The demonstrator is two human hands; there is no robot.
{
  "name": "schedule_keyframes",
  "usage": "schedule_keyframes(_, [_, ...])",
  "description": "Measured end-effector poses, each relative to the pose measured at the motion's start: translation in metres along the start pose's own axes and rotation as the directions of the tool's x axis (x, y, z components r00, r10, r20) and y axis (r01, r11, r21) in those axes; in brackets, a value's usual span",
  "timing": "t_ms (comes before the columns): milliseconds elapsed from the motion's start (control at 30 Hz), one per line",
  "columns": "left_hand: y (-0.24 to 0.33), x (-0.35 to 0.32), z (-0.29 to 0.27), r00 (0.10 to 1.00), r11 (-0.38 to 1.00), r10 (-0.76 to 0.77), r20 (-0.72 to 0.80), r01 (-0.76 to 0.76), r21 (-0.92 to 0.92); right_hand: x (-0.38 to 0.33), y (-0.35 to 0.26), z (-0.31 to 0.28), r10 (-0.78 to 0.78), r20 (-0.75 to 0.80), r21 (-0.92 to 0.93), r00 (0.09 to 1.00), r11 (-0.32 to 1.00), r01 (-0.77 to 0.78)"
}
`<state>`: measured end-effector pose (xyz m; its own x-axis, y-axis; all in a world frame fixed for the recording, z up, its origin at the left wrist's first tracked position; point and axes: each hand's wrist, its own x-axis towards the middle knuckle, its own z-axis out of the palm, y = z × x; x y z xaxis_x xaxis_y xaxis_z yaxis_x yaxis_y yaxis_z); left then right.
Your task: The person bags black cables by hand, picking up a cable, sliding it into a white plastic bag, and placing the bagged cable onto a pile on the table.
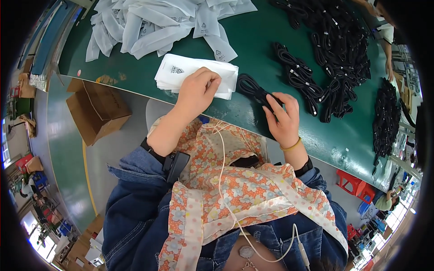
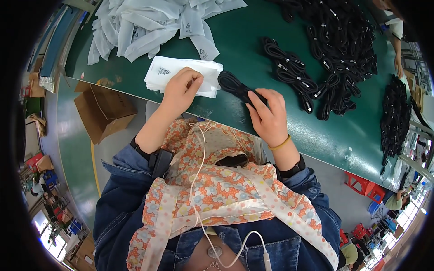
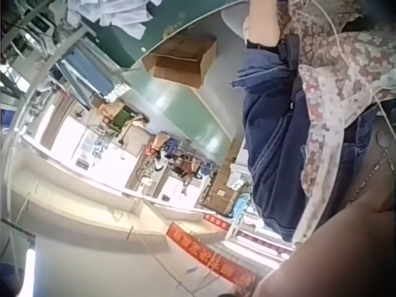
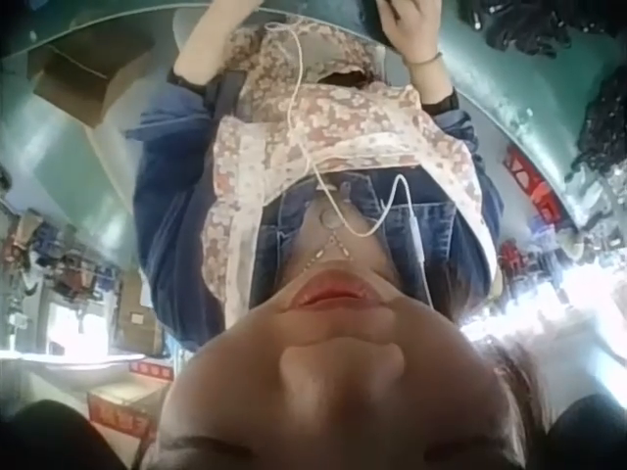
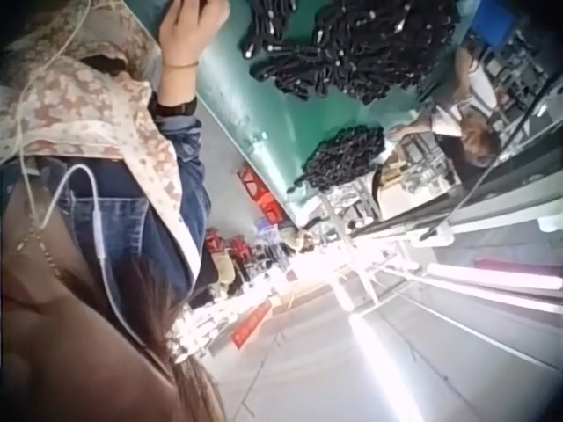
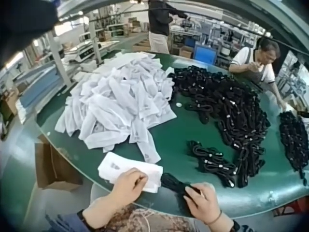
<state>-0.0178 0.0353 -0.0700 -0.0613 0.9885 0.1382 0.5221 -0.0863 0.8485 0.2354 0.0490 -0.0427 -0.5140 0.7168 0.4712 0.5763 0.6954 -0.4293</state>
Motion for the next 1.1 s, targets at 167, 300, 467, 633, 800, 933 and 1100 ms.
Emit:
schedule_keyframes(167, [0.004,-0.002,0.005,0.996,0.995,0.084,-0.019,-0.083,0.047,-0.006,0.008,0.003,0.04,-0.005,-0.056,0.999,0.998,-0.04])
schedule_keyframes(300, [-0.002,-0.003,0.008,0.934,0.889,0.355,-0.026,-0.329,0.318,-0.017,0.011,0.004,0.079,0.002,-0.076,0.997,0.994,-0.079])
schedule_keyframes(467, [-0.003,-0.005,0.008,0.986,0.978,0.164,-0.022,-0.159,0.132,-0.018,0.007,0.001,0.071,-0.017,-0.056,0.997,0.996,-0.072])
schedule_keyframes(633, [0.003,-0.005,0.004,0.999,0.997,0.034,-0.025,-0.036,-0.063,-0.012,-0.001,-0.002,-0.026,-0.03,-0.013,0.999,1.0,0.026])
schedule_keyframes(800, [0.002,-0.005,0.004,0.999,0.989,0.022,-0.039,-0.028,-0.147,-0.003,-0.004,0.005,-0.059,-0.014,0.004,0.998,0.998,0.059])
schedule_keyframes(933, [0.003,-0.004,0.001,1.0,0.981,0.019,-0.009,-0.02,-0.193,0.002,-0.004,0.01,-0.079,0.034,0.038,0.996,0.996,0.078])
schedule_keyframes(1100, [0.009,-0.003,-0.007,0.948,0.928,0.317,0.0,-0.311,0.204,0.014,0.0,0.018,-0.064,0.098,0.09,0.993,0.994,0.055])
